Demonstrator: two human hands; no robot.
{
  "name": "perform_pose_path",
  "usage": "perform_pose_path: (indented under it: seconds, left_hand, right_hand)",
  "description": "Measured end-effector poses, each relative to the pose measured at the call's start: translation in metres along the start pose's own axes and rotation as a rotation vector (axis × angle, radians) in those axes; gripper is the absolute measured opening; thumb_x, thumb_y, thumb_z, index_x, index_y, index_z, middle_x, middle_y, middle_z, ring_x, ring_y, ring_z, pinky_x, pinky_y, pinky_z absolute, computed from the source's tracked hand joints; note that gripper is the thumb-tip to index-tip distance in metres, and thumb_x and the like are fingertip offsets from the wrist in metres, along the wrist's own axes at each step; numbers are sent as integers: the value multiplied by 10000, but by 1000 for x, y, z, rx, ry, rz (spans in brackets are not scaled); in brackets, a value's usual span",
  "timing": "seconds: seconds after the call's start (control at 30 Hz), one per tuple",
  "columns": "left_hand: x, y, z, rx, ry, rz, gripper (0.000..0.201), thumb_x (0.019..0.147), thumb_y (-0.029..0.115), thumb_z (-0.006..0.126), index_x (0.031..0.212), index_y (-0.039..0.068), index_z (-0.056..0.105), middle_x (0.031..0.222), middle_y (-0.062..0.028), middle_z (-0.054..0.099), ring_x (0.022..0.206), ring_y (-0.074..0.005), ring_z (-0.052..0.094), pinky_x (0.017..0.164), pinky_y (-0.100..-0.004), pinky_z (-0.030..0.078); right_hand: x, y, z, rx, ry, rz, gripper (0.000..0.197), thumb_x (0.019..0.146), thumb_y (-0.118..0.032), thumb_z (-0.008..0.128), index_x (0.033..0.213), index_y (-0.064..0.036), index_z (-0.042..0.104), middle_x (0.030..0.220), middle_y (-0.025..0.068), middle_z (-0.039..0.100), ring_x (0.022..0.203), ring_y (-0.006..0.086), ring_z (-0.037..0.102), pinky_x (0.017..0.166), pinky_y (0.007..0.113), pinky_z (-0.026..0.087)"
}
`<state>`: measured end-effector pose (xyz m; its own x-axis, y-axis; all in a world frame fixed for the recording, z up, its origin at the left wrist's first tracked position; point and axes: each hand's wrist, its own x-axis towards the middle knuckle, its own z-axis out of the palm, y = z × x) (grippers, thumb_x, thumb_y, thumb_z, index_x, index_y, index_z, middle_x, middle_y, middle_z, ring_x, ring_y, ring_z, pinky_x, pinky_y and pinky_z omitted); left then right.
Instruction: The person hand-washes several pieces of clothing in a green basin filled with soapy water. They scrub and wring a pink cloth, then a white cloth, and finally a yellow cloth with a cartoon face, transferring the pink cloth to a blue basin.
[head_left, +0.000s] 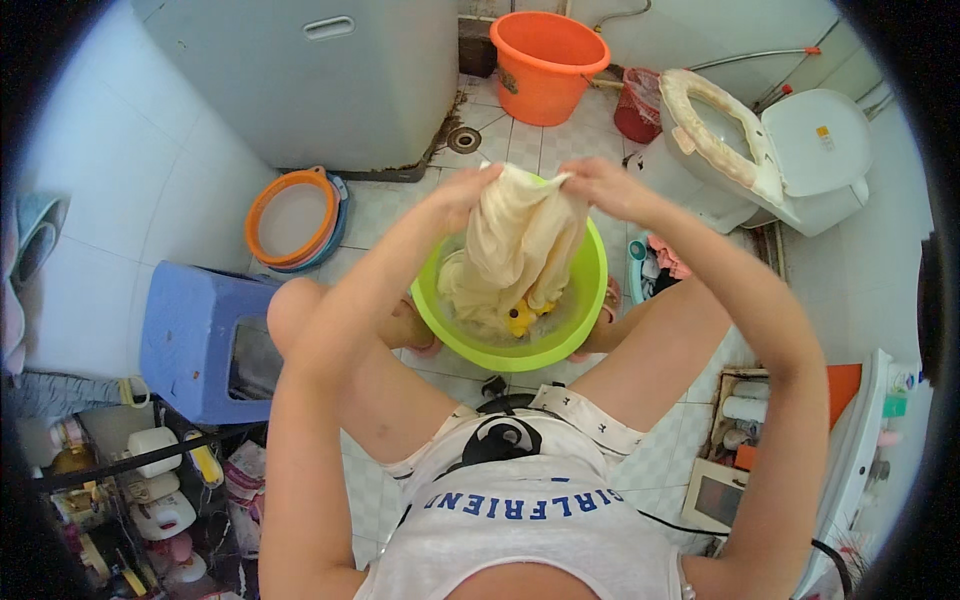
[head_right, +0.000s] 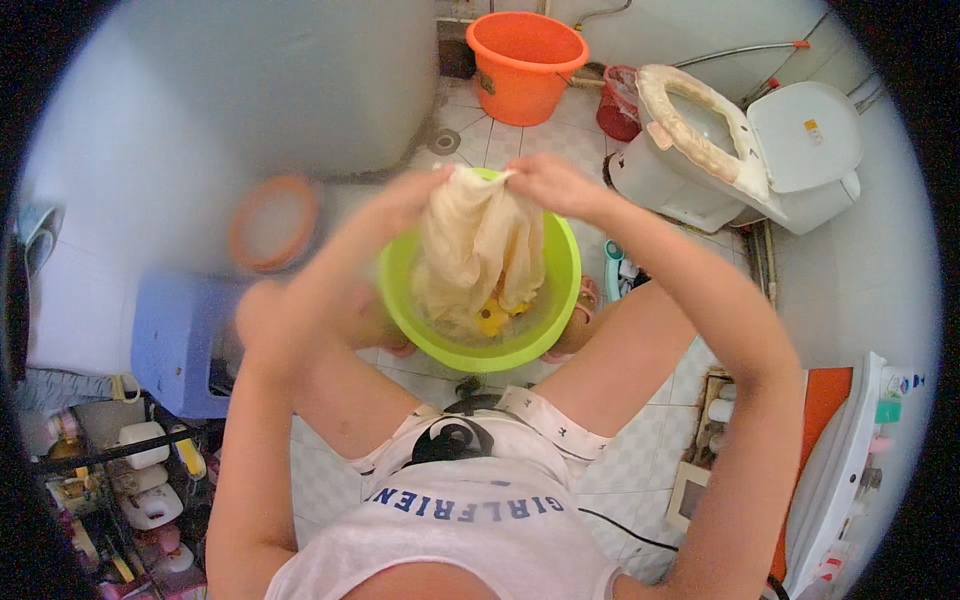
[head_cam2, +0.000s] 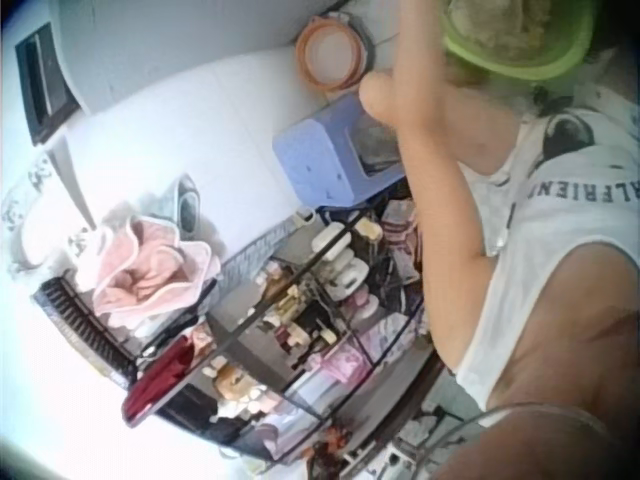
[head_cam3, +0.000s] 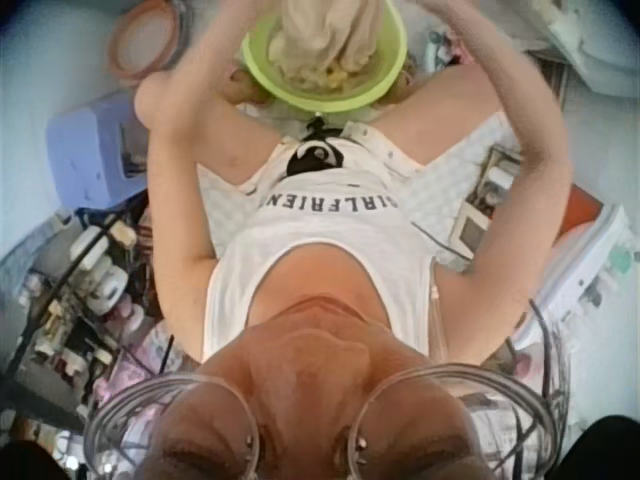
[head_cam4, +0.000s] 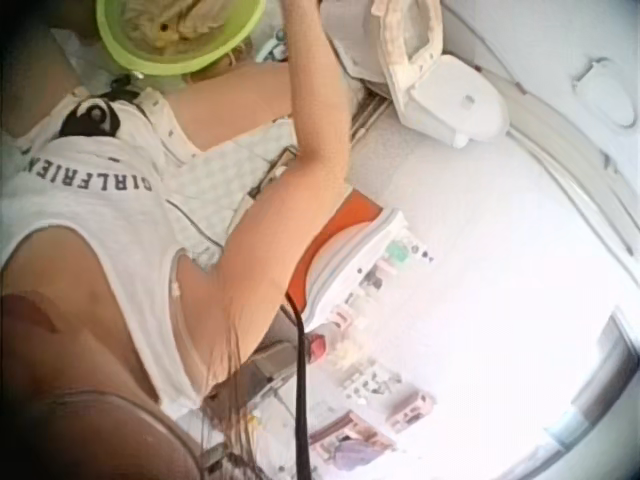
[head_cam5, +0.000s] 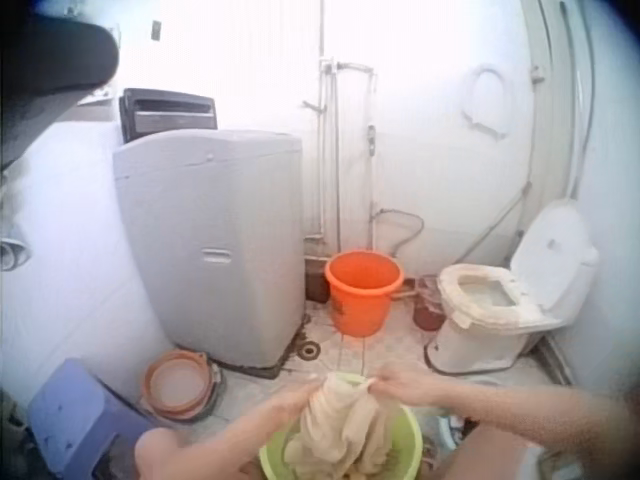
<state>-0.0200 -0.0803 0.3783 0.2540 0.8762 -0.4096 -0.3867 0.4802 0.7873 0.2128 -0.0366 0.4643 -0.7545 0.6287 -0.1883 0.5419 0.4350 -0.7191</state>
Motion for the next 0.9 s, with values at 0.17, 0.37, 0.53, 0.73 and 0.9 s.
perform_pose_path:
  seconds: [0.17, 0.37, 0.53, 0.73, 0.9]
  left_hand:
    - [-15, -31, -47, -214, 114, -14, 384, 969, 226, 527, 1247, -37, 490, 1226, -151, 578, 1100, -260, 587, 931, -400, 499]
    - [-16, -25, -33, -141, 36, 99, 374, 899, 151, 638, 1210, -22, 523, 1184, -133, 604, 1105, -243, 586, 958, -371, 479]
    - [-1, -28, -31, -52, 44, 46, 436, 917, 234, 626, 1255, -11, 501, 1225, -111, 587, 1124, -222, 569, 956, -362, 465]
    - [19, -40, -25, -211, 66, 56, 550, 956, 445, 511, 1305, 22, 471, 1256, -74, 567, 1149, -194, 536, 972, -361, 433]
    - [29, -63, 2, 59, -59, 141, 495, 905, 380, 622, 1259, 50, 518, 1193, -56, 591, 1106, -167, 550, 950, -335, 438]
  right_hand:
    - [26, 36, 57, 644, 77, 343, 299, 871, -272, 555, 1022, -27, 636, 957, 25, 616, 892, 131, 557, 796, 277, 445]
    - [26, 42, 69, 426, -171, 140, 459, 833, -359, 696, 1146, -29, 631, 1037, 73, 659, 967, 145, 601, 864, 288, 461]
    - [38, 58, 66, 677, 45, 143, 440, 864, -326, 670, 1181, -27, 612, 1026, 53, 673, 959, 136, 615, 858, 287, 472]
    - [36, 58, 60, 865, 100, 178, 367, 909, -251, 591, 1198, -23, 594, 1075, 44, 645, 969, 113, 584, 860, 274, 453]
    - [48, 66, 83, 691, 104, 15, 363, 897, -254, 589, 1171, -17, 602, 985, 49, 656, 875, 119, 583, 778, 264, 466]
